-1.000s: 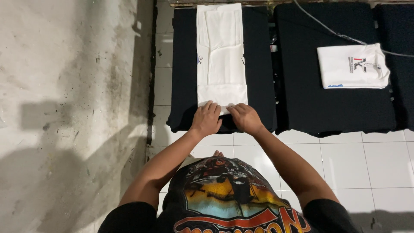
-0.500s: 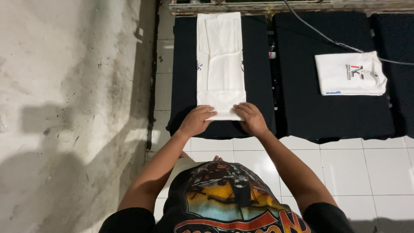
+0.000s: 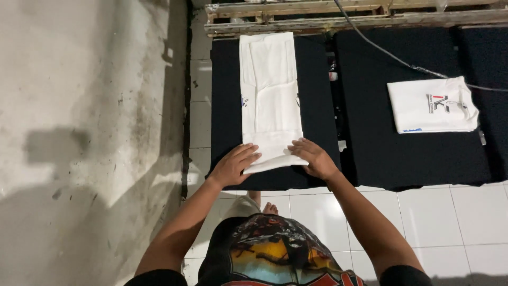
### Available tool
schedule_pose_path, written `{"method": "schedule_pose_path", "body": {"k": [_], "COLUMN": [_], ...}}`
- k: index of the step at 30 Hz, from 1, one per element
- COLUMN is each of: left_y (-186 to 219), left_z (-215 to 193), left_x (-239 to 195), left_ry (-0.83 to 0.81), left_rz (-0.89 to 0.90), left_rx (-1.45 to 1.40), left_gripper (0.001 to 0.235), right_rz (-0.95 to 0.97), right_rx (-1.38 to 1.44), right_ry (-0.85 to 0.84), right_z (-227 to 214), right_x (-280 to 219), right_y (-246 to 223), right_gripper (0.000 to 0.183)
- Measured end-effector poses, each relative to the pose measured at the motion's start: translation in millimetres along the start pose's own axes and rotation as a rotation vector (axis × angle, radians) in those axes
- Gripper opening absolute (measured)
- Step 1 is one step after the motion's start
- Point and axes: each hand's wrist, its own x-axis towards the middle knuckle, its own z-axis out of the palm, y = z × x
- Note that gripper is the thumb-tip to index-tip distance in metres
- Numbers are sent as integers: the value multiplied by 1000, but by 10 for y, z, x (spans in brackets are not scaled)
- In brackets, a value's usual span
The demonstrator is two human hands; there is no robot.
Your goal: The person folds a white t-shirt on a black table, smoothing it out, folding the sleeves and sides, then folding it in half and placing it on a stack of other folded shirts. The person then picks up another white t-shirt and begins to fold it.
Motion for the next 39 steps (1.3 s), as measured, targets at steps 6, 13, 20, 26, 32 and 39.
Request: {"method": "schedule_pose_path", "body": {"k": [6,13,20,26,32,39], "left_y": [-174,-270,-800,-1489,-2614,-3890], "left_z": [-112,-538,-977,-1016,-388,753], "left_x": [179,659,1368,2140,2560,2270], "left_ry": [13,79,-52,47,176,147], "left_rz": [44,-86,-569,-861,-1161,-1249], "left_rx": [-151,-641,-900,-899,-906,-702], "left_gripper": [41,31,30,43,43,49], "right_rz": [84,203,422,504,742,838], "right_rx": [146,283,309,293,271,-10], "right_ry": [38,46,178,330,316,103], "right_z": [-92,-282,-167,-206,82,565], "right_x": [204,565,821,1720,2377,2349], "right_y": [36,176,963,1455,2338,3546], "right_gripper": [14,15,10,16,33,40]}}
